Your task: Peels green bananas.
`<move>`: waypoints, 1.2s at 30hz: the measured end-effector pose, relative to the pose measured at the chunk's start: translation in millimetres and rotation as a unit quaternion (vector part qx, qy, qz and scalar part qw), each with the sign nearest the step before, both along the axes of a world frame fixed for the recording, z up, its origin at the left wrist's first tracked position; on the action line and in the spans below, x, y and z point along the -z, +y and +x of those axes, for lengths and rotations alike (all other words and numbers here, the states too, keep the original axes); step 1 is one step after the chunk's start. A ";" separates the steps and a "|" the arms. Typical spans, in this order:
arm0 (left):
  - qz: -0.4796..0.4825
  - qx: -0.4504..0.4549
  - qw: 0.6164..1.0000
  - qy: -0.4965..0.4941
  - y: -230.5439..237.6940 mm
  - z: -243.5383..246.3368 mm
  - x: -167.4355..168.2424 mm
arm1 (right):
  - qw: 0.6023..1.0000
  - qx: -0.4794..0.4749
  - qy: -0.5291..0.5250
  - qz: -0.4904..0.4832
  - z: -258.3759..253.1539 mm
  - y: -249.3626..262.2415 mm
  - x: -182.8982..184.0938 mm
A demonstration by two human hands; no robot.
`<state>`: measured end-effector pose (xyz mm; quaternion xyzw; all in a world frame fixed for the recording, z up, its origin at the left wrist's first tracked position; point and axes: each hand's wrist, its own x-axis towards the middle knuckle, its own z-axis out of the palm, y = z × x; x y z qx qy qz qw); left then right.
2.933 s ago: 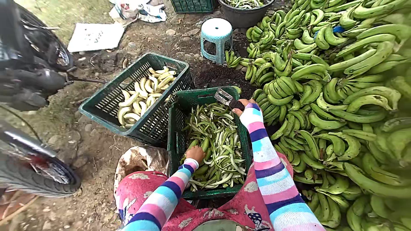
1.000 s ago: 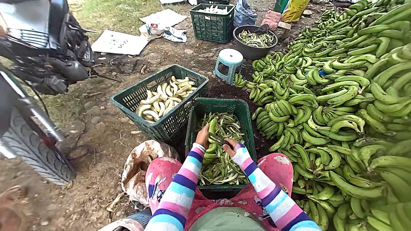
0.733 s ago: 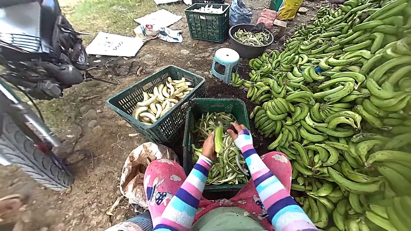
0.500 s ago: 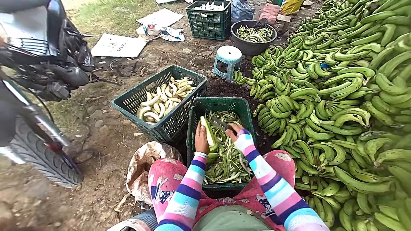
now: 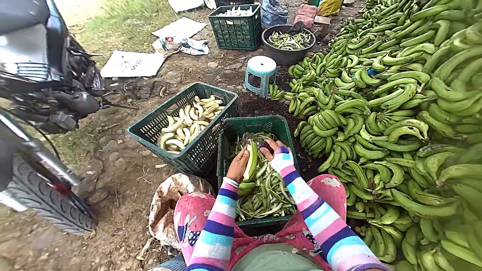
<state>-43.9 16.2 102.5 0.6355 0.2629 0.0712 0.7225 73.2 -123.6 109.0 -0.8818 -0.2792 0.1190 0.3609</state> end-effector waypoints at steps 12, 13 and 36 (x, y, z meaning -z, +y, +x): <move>-0.016 -0.398 0.897 -0.192 0.3 48.9 8.6 | 0.997 -0.036 0.075 0.000 -44.5 -14.9 3.9; -0.019 -0.413 0.890 -0.192 0.8 50.6 7.6 | 0.997 -0.029 0.070 0.006 -50.1 -16.0 3.2; 0.039 -0.231 0.962 -0.139 -4.9 30.8 -8.6 | 0.998 -0.031 0.023 -0.045 -23.8 -9.0 -16.4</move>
